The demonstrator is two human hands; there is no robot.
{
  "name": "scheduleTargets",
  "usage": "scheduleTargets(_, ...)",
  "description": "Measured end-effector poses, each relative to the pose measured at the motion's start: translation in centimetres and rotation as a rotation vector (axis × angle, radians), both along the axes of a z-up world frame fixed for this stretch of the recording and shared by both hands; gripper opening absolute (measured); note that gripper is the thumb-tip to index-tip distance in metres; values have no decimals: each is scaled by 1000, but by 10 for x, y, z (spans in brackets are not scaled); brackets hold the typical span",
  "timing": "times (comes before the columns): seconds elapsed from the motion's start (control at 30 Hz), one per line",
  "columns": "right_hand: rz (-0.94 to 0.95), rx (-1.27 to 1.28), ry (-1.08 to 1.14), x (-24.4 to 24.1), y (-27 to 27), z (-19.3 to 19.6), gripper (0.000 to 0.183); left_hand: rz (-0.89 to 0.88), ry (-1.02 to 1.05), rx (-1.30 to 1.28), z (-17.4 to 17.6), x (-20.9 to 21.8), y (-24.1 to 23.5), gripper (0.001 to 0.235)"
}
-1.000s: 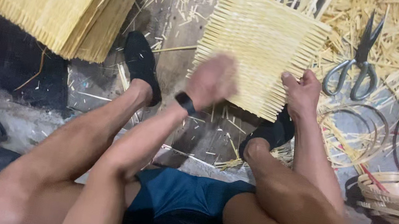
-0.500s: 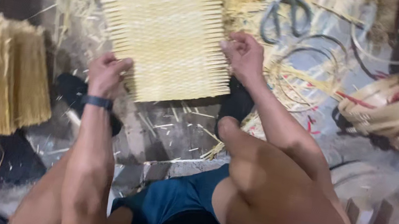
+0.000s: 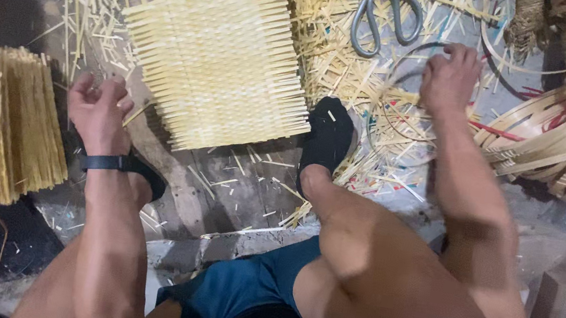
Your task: The person places a circular bamboo frame onto a flat woven bamboo mat, presses it down, and uses shears to trim the excess matting around the frame's edge. The person repeats this process with multiple mats and frames, stacking the finished circular pieces.
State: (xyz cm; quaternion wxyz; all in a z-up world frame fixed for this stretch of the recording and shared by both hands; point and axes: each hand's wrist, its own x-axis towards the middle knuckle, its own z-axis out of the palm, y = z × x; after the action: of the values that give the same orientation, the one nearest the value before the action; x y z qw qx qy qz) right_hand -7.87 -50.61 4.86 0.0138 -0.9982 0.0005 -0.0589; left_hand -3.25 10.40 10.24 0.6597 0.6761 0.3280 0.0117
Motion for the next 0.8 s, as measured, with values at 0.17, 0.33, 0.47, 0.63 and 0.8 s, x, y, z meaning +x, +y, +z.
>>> scheduleTargets(0.17, -64, 247, 510, 30, -57, 42, 15, -87, -138, 149, 49, 7, -25, 56)
scheduleTargets(0.33, -170, 190, 443, -5, -89, -1, 56, -277, -436, 74, 81, 10, -80, 47)
scheduleTargets(0.47, -449, 25, 693, -77, -87, -61, 42, -290, -369, 38, 96, 1, -95, 43)
scheduleTargets(0.63, -331, 216, 271, -73, -55, 4, 19, -436, -342, 319, 118, -2, -114, 33)
scheduleTargets(0.8, 433, 112, 29, 27, 40, 204, 18, -781, -786, 401, 138, 24, -203, 40)
